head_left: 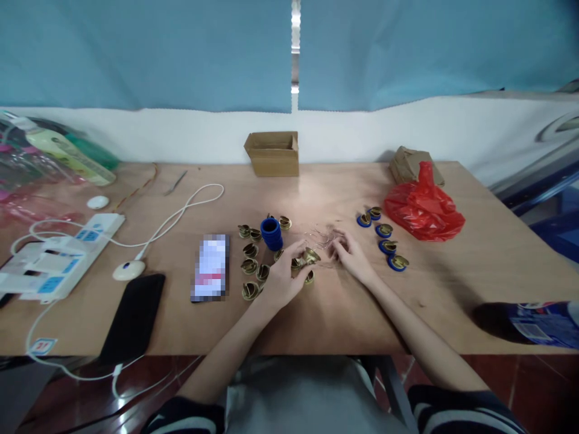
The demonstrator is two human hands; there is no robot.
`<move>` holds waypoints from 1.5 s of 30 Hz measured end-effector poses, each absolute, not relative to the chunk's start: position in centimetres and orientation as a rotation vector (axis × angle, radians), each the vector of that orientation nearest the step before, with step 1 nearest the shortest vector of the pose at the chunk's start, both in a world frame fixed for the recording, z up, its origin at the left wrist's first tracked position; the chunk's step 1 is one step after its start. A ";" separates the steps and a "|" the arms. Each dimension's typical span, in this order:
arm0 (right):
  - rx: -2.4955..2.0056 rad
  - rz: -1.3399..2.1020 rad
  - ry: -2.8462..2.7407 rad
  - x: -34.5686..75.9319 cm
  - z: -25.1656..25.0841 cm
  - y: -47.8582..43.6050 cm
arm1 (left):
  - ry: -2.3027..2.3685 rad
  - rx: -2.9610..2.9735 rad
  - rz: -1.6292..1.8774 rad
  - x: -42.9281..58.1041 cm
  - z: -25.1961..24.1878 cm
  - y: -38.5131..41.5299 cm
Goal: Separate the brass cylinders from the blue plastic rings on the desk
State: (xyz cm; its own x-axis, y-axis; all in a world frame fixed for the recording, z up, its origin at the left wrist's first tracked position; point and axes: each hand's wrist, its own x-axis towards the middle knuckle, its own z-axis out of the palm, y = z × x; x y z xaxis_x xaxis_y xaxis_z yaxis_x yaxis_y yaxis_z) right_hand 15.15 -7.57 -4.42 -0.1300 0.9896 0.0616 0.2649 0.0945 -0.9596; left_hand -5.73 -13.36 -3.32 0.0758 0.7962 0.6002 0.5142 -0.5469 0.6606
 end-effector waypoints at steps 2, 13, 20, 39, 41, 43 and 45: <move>-1.270 1.083 -1.549 15.0 -4.3 -7.9 | 1.292 2.139 1.404 -5.7 -3.0 -13.3; -1.132 1.211 -1.652 13.6 -3.0 -9.7 | 1.243 2.271 1.297 -5.8 -2.5 -12.9; -0.996 1.374 -1.627 13.6 -1.3 -10.5 | 1.268 2.240 1.310 -6.0 -2.8 -13.0; -0.979 1.336 -1.674 13.6 -1.5 -10.4 | 1.300 2.045 1.229 -5.9 -2.8 -13.4; -0.994 1.358 -1.651 13.6 -1.6 -10.2 | 1.281 2.051 1.252 -5.8 -2.8 -13.3; -0.998 1.374 -1.658 13.6 -1.7 -10.1 | 1.279 2.063 1.289 -5.7 -2.9 -13.2; -0.995 1.377 -1.676 13.7 -1.5 -10.2 | 1.280 2.078 1.299 -5.7 -3.0 -13.1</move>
